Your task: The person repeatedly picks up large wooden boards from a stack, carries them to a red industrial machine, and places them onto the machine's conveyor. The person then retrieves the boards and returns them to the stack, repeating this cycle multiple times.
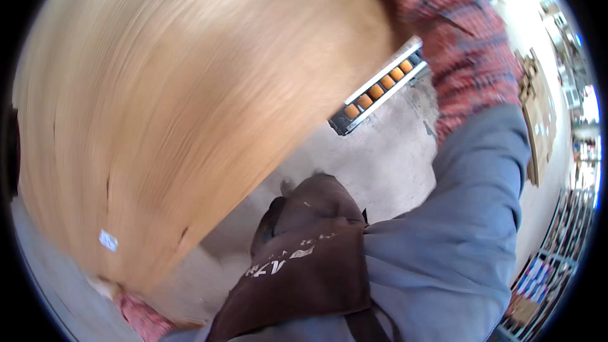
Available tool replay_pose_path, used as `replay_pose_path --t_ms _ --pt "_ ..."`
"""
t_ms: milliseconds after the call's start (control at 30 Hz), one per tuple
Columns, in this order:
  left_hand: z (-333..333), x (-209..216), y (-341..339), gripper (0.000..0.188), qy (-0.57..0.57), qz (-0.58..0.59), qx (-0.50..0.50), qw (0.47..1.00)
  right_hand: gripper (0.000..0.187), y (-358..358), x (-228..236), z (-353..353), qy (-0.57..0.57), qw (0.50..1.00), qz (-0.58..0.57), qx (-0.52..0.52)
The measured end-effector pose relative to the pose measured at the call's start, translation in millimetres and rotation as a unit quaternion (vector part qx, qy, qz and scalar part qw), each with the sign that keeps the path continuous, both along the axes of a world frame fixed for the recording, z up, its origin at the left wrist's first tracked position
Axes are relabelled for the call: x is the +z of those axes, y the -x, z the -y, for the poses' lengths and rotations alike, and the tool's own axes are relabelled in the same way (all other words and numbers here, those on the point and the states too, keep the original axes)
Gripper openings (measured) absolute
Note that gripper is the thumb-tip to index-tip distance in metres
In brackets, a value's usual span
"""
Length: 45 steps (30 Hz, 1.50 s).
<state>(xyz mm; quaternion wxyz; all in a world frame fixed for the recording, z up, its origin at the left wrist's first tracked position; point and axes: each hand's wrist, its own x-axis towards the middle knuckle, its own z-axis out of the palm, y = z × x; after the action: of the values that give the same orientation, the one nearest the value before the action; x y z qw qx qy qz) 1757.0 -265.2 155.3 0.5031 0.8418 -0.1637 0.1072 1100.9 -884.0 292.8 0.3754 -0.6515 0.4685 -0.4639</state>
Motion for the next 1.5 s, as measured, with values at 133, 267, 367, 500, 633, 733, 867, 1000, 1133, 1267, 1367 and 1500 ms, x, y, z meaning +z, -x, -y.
replay_pose_path --t_ms 133,267,367,500,633,733,867,1000,1133,1267,1367,1500 --pt "146 7 3 0.068 0.158 -0.125 -0.039 0.979 0.042 88 -16 0 0.022 0.995 0.009 -0.098" --pt "173 15 4 0.054 0.118 -0.105 -0.149 0.976 0.044 200 -14 -54 0.046 0.983 0.047 -0.169" --pt "290 38 52 0.058 0.161 -0.078 -0.206 0.962 0.044 284 -19 -102 0.051 0.966 0.073 -0.243" --pt "407 28 79 0.08 0.047 -0.055 -0.183 0.98 0.046 372 -43 -176 0.034 0.939 0.094 -0.33" --pt "579 3 122 0.085 -0.091 -0.032 -0.22 0.971 0.039 440 -83 -207 -0.035 0.913 0.071 -0.401" --pt "680 0 179 0.086 -0.13 -0.033 -0.278 0.951 0.045 484 -106 -280 -0.074 0.864 0.069 -0.493" --pt "761 -3 249 0.083 -0.155 -0.041 -0.378 0.912 0.045 419 -112 -341 -0.085 0.806 0.183 -0.557" --pt "828 -40 287 0.084 -0.187 -0.043 -0.464 0.865 0.036 331 -86 -384 -0.024 0.817 0.176 -0.549" --pt "873 -82 318 0.081 -0.145 -0.043 -0.555 0.818 0.039 341 -108 -452 -0.009 0.754 0.117 -0.646" --pt "894 -123 330 0.094 -0.147 -0.045 -0.544 0.825 0.036 296 -84 -439 -0.04 0.7 0.094 -0.707" --pt "913 -127 341 0.092 -0.179 -0.028 -0.565 0.805 0.037 293 -91 -464 -0.081 0.655 0.066 -0.749" --pt "918 -112 326 0.086 -0.181 0.03 -0.579 0.794 0.029 261 -88 -437 -0.08 0.66 0.094 -0.741"
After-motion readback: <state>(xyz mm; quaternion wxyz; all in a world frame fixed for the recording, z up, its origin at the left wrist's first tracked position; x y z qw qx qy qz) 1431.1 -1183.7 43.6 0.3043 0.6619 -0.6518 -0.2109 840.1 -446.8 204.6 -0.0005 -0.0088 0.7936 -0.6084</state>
